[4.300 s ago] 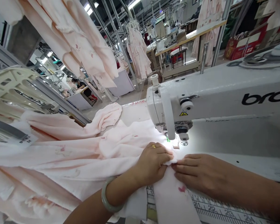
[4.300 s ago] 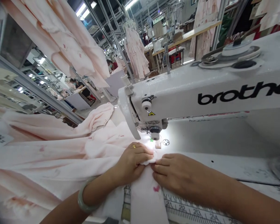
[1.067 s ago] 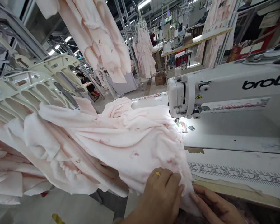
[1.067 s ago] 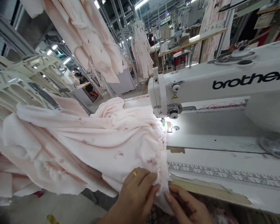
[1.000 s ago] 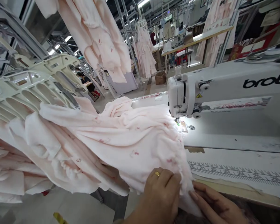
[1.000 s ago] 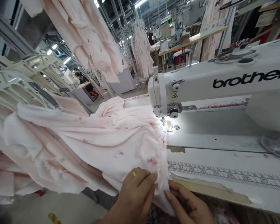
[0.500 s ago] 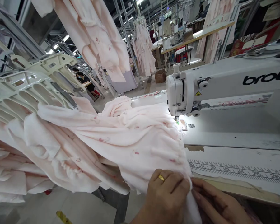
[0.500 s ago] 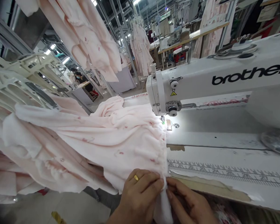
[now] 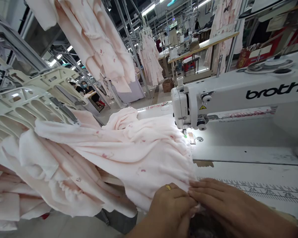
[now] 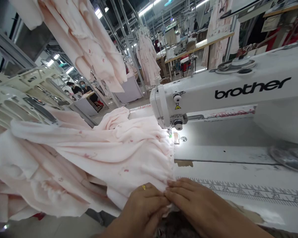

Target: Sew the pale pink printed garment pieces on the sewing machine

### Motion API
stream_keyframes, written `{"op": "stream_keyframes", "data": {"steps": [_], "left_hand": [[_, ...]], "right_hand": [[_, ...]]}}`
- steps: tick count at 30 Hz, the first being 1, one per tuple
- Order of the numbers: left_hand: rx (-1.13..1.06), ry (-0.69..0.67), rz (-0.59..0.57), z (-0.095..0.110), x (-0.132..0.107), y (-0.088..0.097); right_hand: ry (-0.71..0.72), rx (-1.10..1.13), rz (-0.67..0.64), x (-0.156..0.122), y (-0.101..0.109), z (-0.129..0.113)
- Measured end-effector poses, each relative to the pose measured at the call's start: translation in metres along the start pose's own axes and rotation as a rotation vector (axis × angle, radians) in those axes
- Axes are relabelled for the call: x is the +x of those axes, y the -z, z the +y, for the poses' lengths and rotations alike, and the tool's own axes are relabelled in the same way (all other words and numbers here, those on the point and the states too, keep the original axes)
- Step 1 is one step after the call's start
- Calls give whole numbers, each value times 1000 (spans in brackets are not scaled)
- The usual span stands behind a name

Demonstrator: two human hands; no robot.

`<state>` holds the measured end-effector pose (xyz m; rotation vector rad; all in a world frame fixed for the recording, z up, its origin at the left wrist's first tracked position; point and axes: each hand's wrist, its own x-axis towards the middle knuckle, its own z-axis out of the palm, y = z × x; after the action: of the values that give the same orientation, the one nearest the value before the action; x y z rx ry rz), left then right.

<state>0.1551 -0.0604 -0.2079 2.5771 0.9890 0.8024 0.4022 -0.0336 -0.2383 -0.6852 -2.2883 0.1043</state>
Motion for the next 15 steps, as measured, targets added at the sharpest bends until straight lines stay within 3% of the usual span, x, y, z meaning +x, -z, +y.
{"op": "stream_keyframes", "data": {"steps": [5,8,11,15], "left_hand": [[-180,159,-384,2,24,49],[-170,137,-448,-6,53,72],[74,45,-386,-25,83,70],[401,68,-511,-46,105,44]], "right_hand": [[114,161,-204,30,22,4],[211,148,-220,41,22,3],[346,25,-220,46,20,6],[530,-69,-295,58,19,14]]}}
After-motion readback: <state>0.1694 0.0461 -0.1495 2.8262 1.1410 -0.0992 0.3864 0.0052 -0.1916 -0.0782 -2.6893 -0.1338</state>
